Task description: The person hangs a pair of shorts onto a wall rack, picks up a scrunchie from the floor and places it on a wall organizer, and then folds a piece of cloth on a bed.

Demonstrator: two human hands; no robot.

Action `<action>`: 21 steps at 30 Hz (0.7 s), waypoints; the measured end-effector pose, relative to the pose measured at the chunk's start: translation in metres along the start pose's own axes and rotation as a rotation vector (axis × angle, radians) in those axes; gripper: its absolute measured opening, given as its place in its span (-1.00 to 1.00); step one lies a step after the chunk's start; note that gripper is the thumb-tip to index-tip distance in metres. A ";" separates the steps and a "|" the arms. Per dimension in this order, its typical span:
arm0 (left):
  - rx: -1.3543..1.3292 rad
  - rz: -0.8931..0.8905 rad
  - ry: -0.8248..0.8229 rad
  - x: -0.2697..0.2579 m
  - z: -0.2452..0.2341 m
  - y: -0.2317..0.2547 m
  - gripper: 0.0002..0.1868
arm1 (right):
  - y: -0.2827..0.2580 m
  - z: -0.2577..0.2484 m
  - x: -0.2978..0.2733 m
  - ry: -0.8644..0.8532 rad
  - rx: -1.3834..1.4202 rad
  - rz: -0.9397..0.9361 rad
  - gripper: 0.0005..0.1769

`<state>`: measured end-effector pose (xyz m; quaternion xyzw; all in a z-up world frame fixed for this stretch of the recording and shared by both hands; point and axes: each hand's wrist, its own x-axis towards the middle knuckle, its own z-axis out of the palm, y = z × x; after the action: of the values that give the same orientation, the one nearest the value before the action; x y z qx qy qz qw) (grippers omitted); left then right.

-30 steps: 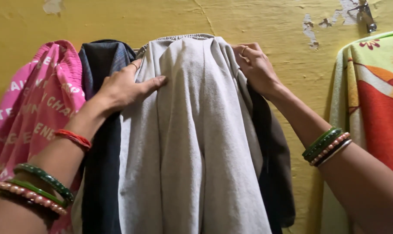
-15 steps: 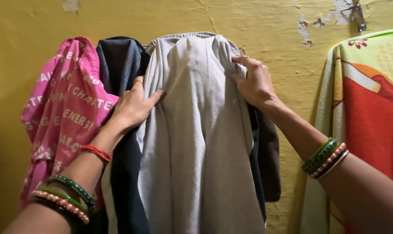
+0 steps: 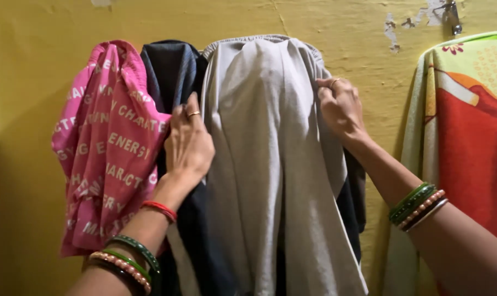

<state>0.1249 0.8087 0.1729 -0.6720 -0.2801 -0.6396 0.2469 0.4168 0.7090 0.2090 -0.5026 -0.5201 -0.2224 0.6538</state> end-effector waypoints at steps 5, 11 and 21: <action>0.100 0.280 0.026 0.001 0.001 0.025 -0.31 | -0.032 0.005 -0.022 0.128 -0.110 -0.248 -0.21; 0.179 0.183 -0.137 -0.008 0.012 0.032 0.11 | -0.046 0.025 -0.048 -0.105 -0.411 -0.471 0.08; 0.256 0.183 -0.202 -0.056 0.010 0.044 0.30 | 0.016 0.031 -0.103 -0.018 -0.305 -0.657 -0.06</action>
<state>0.1614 0.7808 0.1171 -0.7186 -0.3202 -0.5029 0.3581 0.3786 0.7193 0.1078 -0.4023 -0.6206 -0.4913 0.4600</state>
